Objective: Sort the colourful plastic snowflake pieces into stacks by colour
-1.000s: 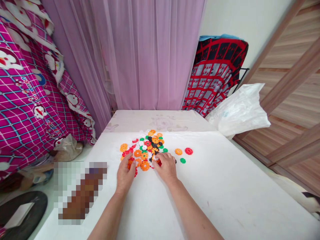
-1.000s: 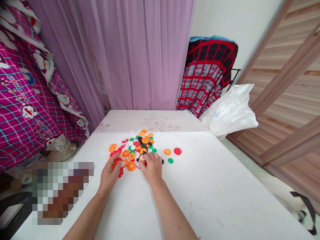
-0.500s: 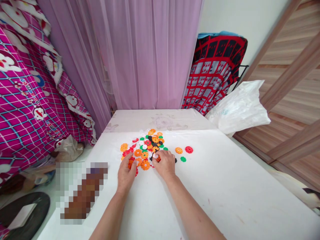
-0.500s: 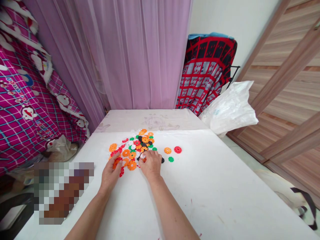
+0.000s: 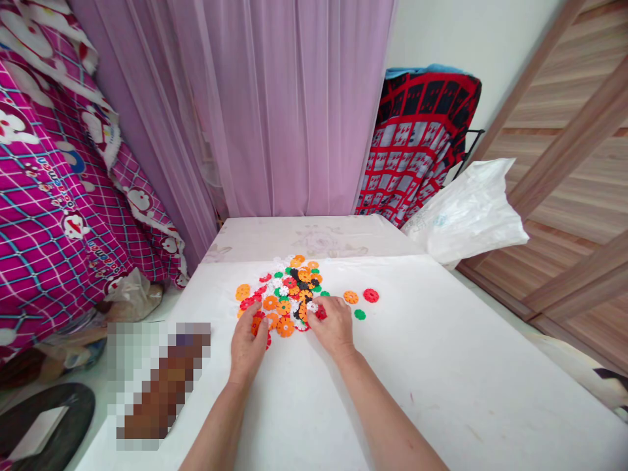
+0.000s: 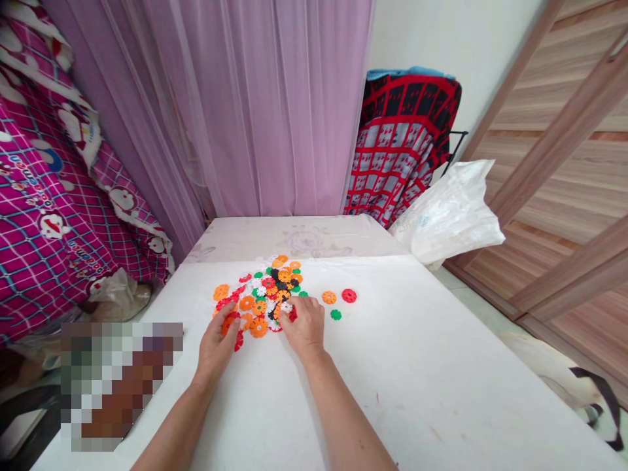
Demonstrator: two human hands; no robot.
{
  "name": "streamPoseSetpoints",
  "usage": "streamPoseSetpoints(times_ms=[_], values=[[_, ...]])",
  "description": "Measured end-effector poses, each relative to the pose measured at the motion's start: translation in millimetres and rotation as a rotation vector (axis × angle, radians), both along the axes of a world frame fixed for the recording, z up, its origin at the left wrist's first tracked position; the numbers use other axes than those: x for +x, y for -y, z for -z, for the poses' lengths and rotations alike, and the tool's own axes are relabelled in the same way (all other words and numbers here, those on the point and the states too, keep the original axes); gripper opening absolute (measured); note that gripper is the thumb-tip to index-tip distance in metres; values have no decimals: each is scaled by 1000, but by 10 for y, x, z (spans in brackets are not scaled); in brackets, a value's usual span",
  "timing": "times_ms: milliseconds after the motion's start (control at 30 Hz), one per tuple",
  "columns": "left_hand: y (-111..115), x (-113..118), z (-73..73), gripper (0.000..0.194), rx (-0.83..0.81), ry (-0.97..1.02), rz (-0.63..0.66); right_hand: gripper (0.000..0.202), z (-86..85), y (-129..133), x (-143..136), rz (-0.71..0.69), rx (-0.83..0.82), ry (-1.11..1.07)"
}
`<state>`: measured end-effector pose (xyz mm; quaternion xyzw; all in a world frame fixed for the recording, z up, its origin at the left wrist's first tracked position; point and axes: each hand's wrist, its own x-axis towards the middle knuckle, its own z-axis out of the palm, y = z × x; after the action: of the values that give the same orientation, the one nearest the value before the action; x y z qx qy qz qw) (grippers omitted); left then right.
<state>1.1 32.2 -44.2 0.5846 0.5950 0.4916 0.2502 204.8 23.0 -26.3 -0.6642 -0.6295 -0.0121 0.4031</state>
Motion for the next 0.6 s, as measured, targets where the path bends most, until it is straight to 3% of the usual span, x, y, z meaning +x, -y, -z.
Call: streamPoseSetpoints(times_ms=[167,333,467,600], values=[[-8,-2,18,42,3,18,-2,19,121,217,555,80,25,7],[-21,-5,38,42,7,11,-1,23,237,423,1109,210,-70,11],[-23,-15,43,44,-10,-2,-9,23,263,430,1299,325,-151,-13],[-8,-24,22,44,-6,12,-5,23,269,385,1318,332,-196,-4]])
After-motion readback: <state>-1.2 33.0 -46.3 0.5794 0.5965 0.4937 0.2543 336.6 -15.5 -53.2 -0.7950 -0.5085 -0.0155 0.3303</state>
